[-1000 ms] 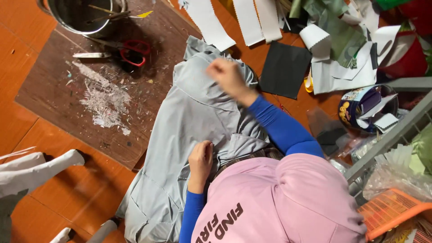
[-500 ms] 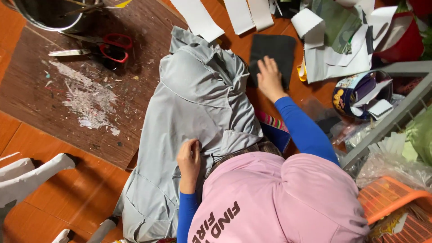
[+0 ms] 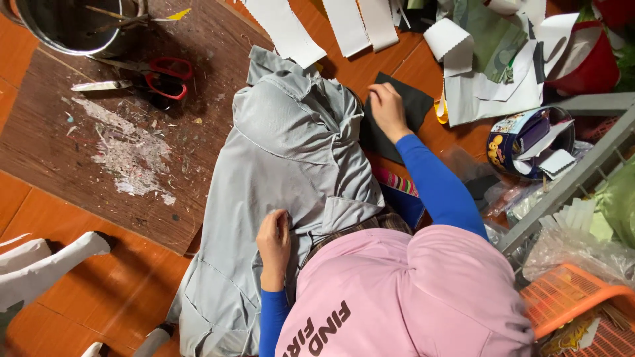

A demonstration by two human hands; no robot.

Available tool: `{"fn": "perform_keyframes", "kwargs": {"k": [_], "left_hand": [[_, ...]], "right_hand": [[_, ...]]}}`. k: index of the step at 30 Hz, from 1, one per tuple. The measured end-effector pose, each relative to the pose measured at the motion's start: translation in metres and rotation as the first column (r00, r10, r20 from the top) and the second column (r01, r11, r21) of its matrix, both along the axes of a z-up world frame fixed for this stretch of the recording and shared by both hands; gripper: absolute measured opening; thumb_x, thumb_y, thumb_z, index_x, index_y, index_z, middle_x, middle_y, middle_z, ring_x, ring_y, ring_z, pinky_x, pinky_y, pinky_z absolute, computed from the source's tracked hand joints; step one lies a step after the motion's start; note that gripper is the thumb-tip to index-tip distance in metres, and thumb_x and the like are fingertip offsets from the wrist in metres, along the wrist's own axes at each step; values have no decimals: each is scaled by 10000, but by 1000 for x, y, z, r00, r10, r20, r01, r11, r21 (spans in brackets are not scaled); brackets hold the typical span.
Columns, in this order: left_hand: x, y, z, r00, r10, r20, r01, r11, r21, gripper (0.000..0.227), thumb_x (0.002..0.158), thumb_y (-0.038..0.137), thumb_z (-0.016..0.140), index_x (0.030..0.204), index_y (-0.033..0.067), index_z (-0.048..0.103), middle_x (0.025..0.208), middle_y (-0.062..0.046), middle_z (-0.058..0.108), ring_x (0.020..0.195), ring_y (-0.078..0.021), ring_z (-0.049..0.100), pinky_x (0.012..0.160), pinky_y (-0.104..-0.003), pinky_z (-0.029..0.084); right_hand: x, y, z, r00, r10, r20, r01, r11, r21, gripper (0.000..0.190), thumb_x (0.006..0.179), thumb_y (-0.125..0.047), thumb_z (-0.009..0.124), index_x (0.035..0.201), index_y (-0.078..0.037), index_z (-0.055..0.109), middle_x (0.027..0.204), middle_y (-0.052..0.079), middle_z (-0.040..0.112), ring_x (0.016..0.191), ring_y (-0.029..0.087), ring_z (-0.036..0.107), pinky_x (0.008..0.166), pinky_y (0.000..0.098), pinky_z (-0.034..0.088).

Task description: The person is applying glue-coated paper strips and decorative elements to a horse-shaped figure.

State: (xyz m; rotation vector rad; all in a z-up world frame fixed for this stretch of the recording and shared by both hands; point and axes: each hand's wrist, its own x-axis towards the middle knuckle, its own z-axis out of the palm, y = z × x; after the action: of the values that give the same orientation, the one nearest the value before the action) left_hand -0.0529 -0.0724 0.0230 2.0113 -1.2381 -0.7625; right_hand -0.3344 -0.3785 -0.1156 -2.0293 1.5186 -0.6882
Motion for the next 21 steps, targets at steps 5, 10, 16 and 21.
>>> {"fn": "perform_keyframes", "kwargs": {"k": [5, 10, 16, 21], "left_hand": [[0, -3, 3, 1000, 15, -7, -15, 1000, -5, 104, 949, 31, 658, 1050, 11, 668, 958, -180, 689, 854, -362, 674, 751, -419, 535], [-2, -6, 3, 1000, 19, -7, -19, 999, 31, 121, 932, 32, 663, 1052, 21, 676, 975, -166, 702, 855, -346, 682, 751, -408, 541], [1, -11, 2, 1000, 26, -13, -24, 992, 120, 121, 933, 46, 661, 1052, 28, 677, 945, -155, 697, 833, -333, 684, 746, -403, 543], [3, -14, -1, 1000, 6, -8, -5, 995, 96, 128, 930, 32, 654, 1057, 24, 669, 959, -165, 697, 865, -350, 680, 760, -413, 538]], "right_hand": [[70, -51, -51, 969, -56, 241, 40, 997, 69, 178, 965, -98, 691, 1117, -8, 711, 989, 173, 743, 886, 294, 746, 747, 372, 579], [130, -102, -112, 857, -245, 454, 49, 915, 401, 344, 894, -143, 796, 1152, 46, 671, 923, 123, 766, 796, 158, 698, 706, 302, 567], [150, -136, -114, 655, -437, 617, 131, 869, 476, 373, 959, -121, 699, 1280, 45, 605, 1117, 96, 730, 919, 175, 705, 769, 315, 569], [132, -99, -117, 704, -410, 580, 148, 883, 445, 345, 1051, -159, 630, 1342, 19, 577, 1121, 51, 727, 996, 157, 711, 877, 294, 569]]}}
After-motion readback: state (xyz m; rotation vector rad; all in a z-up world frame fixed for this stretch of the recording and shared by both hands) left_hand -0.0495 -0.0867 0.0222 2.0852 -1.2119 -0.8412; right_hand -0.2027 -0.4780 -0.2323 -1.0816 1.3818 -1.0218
